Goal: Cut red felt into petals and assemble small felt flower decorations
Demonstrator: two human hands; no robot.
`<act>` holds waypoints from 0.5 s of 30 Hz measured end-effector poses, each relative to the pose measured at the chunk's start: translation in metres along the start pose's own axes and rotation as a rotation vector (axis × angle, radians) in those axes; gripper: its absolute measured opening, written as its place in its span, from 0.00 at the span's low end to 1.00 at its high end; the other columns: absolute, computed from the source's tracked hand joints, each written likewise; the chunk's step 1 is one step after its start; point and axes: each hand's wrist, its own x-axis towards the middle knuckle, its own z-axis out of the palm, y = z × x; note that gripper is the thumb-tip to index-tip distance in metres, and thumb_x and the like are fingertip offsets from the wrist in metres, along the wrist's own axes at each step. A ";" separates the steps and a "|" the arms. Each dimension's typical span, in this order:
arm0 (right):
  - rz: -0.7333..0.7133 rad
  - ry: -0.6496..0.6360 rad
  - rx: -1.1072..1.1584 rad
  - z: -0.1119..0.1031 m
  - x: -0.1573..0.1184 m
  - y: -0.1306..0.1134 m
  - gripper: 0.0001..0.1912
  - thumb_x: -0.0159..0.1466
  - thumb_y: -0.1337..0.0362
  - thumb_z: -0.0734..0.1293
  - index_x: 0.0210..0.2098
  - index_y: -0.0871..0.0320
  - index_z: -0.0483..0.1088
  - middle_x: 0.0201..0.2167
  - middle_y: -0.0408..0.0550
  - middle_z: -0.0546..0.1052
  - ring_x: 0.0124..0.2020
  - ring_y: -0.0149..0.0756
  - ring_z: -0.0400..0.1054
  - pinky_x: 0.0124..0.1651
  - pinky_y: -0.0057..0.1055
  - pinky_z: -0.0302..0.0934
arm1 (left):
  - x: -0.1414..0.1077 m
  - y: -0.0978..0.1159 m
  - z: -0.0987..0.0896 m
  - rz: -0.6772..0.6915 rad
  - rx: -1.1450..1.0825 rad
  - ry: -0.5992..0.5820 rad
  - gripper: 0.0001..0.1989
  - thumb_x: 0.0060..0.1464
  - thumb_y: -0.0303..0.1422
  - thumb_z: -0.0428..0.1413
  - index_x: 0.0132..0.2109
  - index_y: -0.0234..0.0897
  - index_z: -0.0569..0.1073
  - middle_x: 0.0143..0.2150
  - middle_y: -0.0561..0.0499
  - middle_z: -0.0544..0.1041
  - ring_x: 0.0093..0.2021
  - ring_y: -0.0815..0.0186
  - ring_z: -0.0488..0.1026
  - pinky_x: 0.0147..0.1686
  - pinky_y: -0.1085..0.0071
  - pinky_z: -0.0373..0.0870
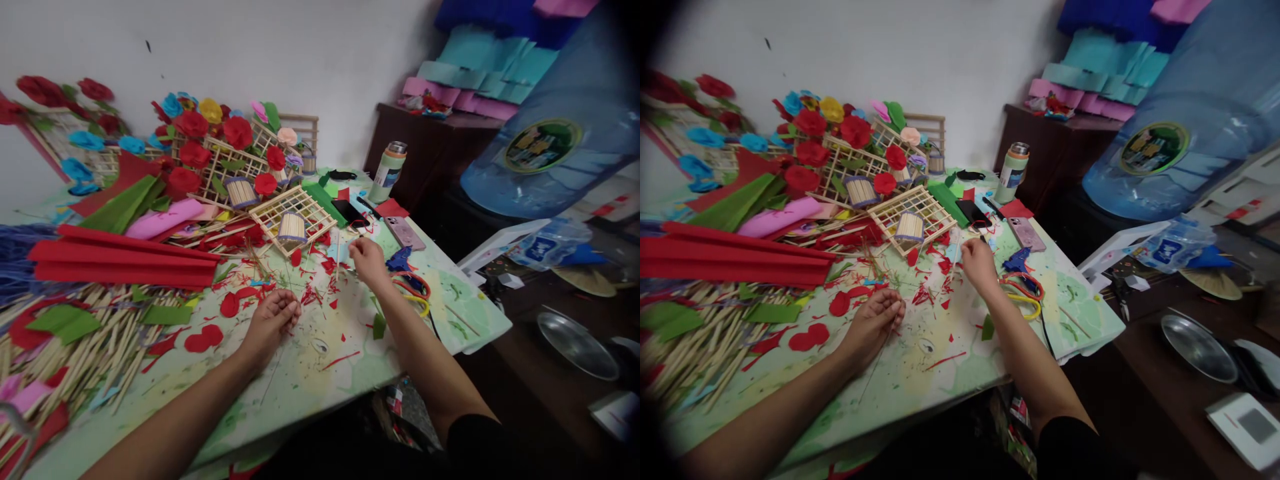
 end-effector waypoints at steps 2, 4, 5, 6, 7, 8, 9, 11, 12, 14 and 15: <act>0.029 -0.077 0.277 0.016 -0.015 -0.009 0.09 0.61 0.61 0.57 0.31 0.58 0.66 0.24 0.44 0.71 0.23 0.30 0.63 0.27 0.26 0.58 | -0.001 0.000 0.001 0.015 -0.009 -0.011 0.11 0.45 0.33 0.62 0.34 0.36 0.68 0.25 0.55 0.71 0.23 0.75 0.64 0.24 0.79 0.59; 0.105 -0.221 0.663 0.032 -0.030 -0.017 0.09 0.58 0.58 0.61 0.29 0.58 0.63 0.22 0.40 0.68 0.18 0.26 0.58 0.21 0.24 0.53 | -0.002 -0.001 0.002 0.016 -0.009 -0.024 0.12 0.45 0.33 0.62 0.34 0.36 0.67 0.24 0.55 0.71 0.23 0.75 0.64 0.23 0.78 0.59; 0.125 -0.277 0.806 0.039 -0.037 -0.022 0.10 0.56 0.58 0.63 0.27 0.58 0.63 0.21 0.39 0.67 0.18 0.25 0.57 0.19 0.23 0.51 | -0.003 -0.001 0.002 0.011 -0.007 -0.032 0.12 0.45 0.33 0.62 0.34 0.36 0.67 0.24 0.55 0.71 0.22 0.75 0.64 0.23 0.78 0.58; 0.139 -0.329 0.913 0.044 -0.044 -0.025 0.11 0.54 0.57 0.65 0.27 0.58 0.63 0.21 0.39 0.68 0.18 0.24 0.57 0.19 0.22 0.50 | -0.003 -0.002 0.002 0.003 -0.003 -0.041 0.12 0.46 0.34 0.62 0.34 0.37 0.67 0.24 0.56 0.71 0.22 0.75 0.63 0.22 0.78 0.57; 0.147 -0.360 0.983 0.048 -0.049 -0.028 0.12 0.53 0.57 0.66 0.26 0.58 0.63 0.21 0.39 0.68 0.18 0.24 0.57 0.18 0.22 0.50 | -0.003 -0.002 0.002 -0.006 0.004 -0.050 0.11 0.46 0.34 0.62 0.34 0.37 0.67 0.24 0.56 0.70 0.22 0.75 0.63 0.22 0.78 0.57; 0.153 -0.382 1.028 0.051 -0.054 -0.031 0.12 0.52 0.56 0.67 0.26 0.58 0.63 0.22 0.39 0.69 0.19 0.24 0.57 0.18 0.21 0.49 | -0.004 -0.002 0.001 -0.017 0.012 -0.057 0.11 0.47 0.34 0.62 0.34 0.37 0.67 0.24 0.56 0.70 0.22 0.75 0.63 0.22 0.79 0.56; 0.159 -0.398 1.060 0.053 -0.057 -0.033 0.13 0.51 0.56 0.68 0.27 0.58 0.63 0.22 0.39 0.69 0.18 0.23 0.57 0.18 0.21 0.49 | -0.004 -0.003 0.001 -0.027 0.020 -0.062 0.12 0.47 0.35 0.62 0.34 0.37 0.67 0.24 0.56 0.70 0.22 0.75 0.62 0.21 0.79 0.55; 0.163 -0.425 1.111 0.056 -0.062 -0.035 0.13 0.51 0.56 0.69 0.27 0.58 0.63 0.21 0.39 0.69 0.17 0.22 0.56 0.18 0.21 0.49 | -0.004 -0.003 0.001 -0.043 0.037 -0.069 0.12 0.46 0.35 0.62 0.34 0.37 0.67 0.23 0.57 0.69 0.21 0.76 0.62 0.21 0.79 0.55; 0.162 -0.439 1.133 0.057 -0.063 -0.035 0.13 0.51 0.57 0.69 0.27 0.58 0.63 0.20 0.38 0.69 0.17 0.22 0.56 0.18 0.21 0.49 | -0.004 -0.003 0.002 -0.050 0.045 -0.069 0.12 0.46 0.35 0.62 0.34 0.37 0.67 0.23 0.57 0.69 0.21 0.76 0.61 0.21 0.79 0.55; 0.159 -0.468 1.166 0.060 -0.064 -0.034 0.14 0.51 0.57 0.69 0.26 0.59 0.63 0.20 0.38 0.69 0.16 0.21 0.56 0.18 0.21 0.48 | -0.004 -0.002 0.003 -0.062 0.061 -0.074 0.13 0.46 0.35 0.62 0.34 0.36 0.67 0.23 0.57 0.70 0.21 0.77 0.61 0.20 0.80 0.54; 0.159 -0.480 1.178 0.061 -0.065 -0.033 0.14 0.51 0.56 0.69 0.26 0.59 0.64 0.20 0.37 0.69 0.16 0.21 0.56 0.18 0.21 0.48 | -0.004 -0.002 0.003 -0.065 0.069 -0.078 0.13 0.46 0.36 0.62 0.34 0.36 0.67 0.23 0.56 0.70 0.21 0.77 0.62 0.20 0.80 0.55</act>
